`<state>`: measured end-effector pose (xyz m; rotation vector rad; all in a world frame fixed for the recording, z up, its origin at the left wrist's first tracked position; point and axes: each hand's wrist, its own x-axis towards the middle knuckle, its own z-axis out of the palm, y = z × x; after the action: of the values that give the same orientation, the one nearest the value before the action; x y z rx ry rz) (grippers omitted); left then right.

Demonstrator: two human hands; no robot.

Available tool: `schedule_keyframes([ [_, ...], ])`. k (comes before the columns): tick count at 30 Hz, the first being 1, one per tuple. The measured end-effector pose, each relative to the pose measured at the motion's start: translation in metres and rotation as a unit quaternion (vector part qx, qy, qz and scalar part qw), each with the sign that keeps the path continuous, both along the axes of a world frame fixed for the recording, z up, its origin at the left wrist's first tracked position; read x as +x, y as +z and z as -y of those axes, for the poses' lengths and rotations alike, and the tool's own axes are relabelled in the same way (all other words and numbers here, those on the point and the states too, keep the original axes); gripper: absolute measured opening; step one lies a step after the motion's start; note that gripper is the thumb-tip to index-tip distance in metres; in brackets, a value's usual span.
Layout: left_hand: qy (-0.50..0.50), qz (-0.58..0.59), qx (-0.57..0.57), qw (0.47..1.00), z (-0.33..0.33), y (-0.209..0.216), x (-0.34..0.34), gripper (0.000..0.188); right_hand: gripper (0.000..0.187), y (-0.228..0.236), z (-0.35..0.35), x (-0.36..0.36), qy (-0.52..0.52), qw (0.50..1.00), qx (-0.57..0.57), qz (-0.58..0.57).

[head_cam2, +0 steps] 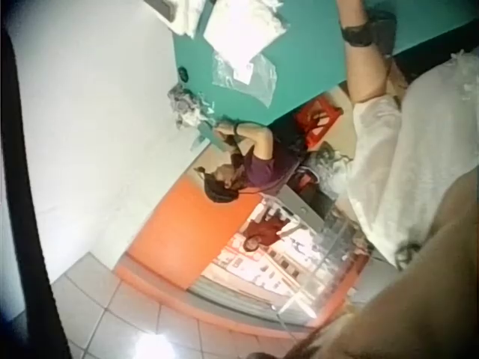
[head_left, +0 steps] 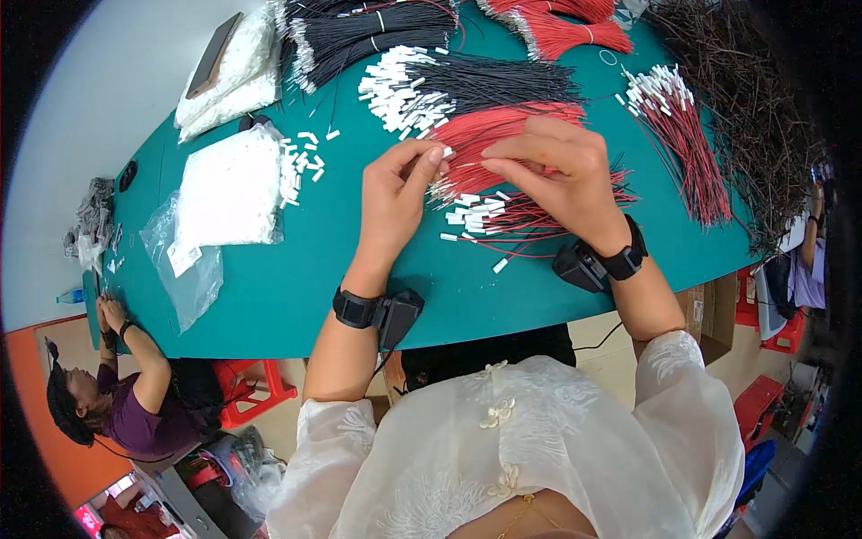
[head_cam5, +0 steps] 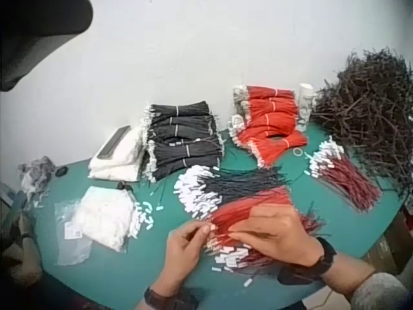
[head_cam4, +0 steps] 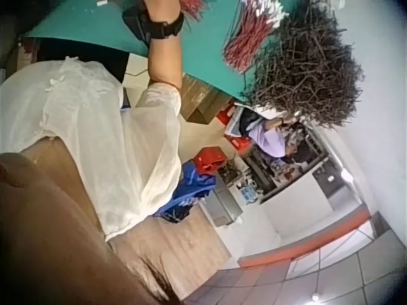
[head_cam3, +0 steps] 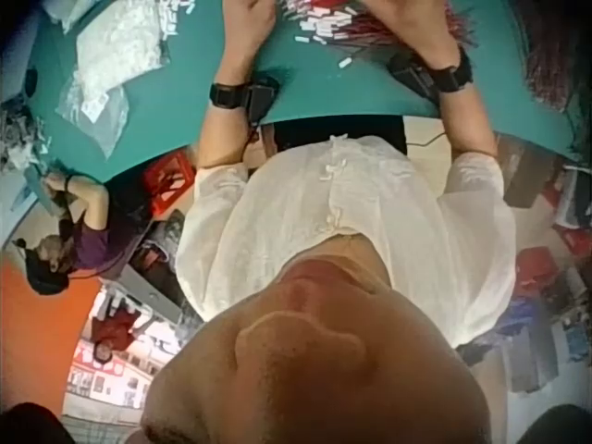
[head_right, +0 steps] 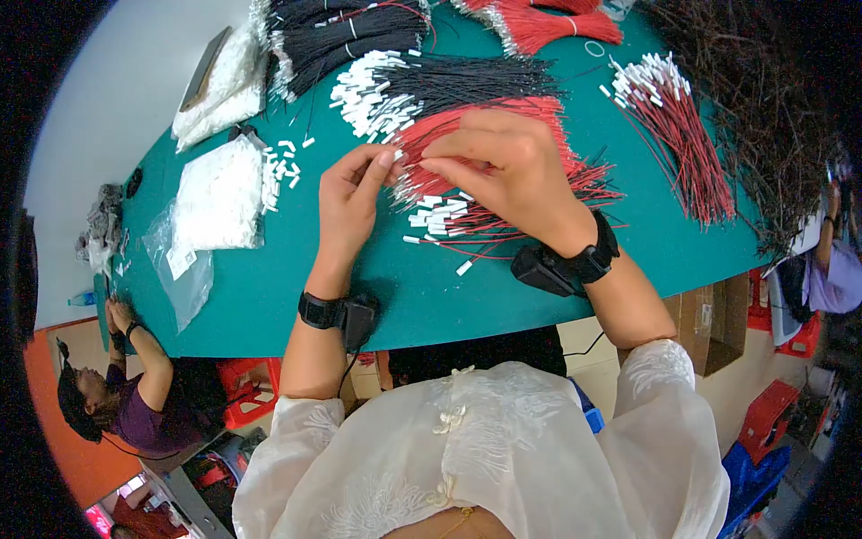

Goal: The person picks up a red wire and a white connector by hand, fits the connector onto the end of the wire, and repeats this process with another set.

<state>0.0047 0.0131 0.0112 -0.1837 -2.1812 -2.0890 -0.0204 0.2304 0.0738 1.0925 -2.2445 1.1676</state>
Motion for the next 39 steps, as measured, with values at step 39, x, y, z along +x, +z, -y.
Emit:
schedule_keyframes([
  [39,-0.036,-0.066,-0.061,0.995,-0.007,0.007,0.005,0.018,0.01,-0.014,0.007,-0.007,-0.003,0.999,-0.017,-0.036],
])
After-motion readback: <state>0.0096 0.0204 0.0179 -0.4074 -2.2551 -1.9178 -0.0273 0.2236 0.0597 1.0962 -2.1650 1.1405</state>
